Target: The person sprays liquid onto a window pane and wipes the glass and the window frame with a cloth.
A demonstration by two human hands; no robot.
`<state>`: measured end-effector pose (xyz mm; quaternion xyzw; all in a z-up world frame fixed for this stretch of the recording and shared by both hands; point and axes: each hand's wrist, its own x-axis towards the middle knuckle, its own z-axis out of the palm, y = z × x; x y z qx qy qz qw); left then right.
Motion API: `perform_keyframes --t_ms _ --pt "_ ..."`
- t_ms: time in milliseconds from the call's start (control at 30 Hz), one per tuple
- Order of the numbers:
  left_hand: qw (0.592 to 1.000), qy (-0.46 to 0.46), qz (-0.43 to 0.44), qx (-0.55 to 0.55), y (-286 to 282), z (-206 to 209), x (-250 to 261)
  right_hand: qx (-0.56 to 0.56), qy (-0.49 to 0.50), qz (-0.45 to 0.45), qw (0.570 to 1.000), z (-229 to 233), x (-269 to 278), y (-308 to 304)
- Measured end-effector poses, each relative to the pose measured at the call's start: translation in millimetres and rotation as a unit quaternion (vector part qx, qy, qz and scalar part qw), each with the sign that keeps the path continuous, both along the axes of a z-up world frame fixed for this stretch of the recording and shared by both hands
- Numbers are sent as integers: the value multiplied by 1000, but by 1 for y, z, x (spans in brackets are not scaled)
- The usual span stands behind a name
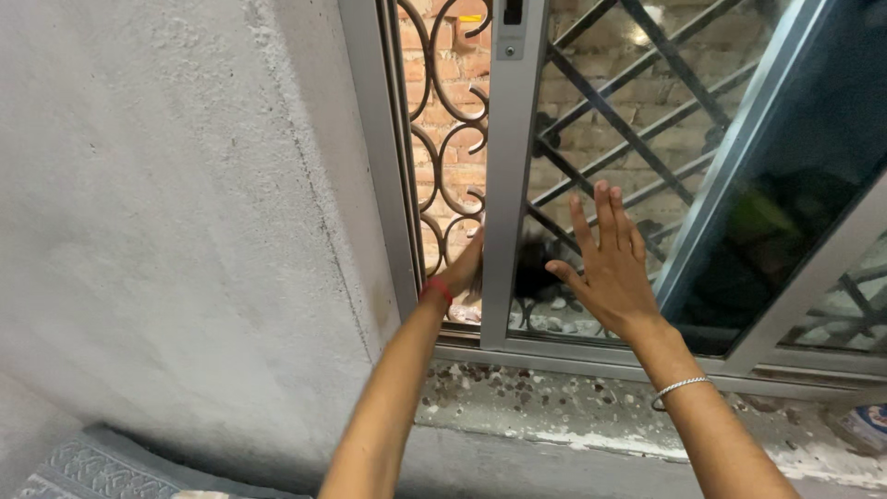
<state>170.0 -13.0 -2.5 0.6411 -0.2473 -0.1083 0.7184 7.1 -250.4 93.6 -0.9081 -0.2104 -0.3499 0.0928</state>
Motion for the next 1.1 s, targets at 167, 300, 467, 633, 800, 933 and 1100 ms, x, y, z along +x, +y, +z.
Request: perform_keyframes --t_ms 167,300,467,633,800,933,1100 --pt "997 58 31 43 -2 8 -13 -9 7 17 1000 2 -2 -8" --pt "994 32 -60 -89 12 64 14 -4 -2 4 1000 0 2 -2" --pt "951 -63 -190 -235 13 47 54 3 11 3 1000 -1 2 -2" --pt "984 120 1 -134 -6 -64 41 3 17 11 1000 -1 -1 -2" --pt "994 105 35 -19 -13 -143 30 -4 22 18 1000 1 3 -5" --pt "977 188 79 -65 -6 -133 11 -27 13 -3 1000 1 5 -6" --pt "973 76 -20 -217 -4 -21 9 -17 9 7 1000 -1 5 -6"
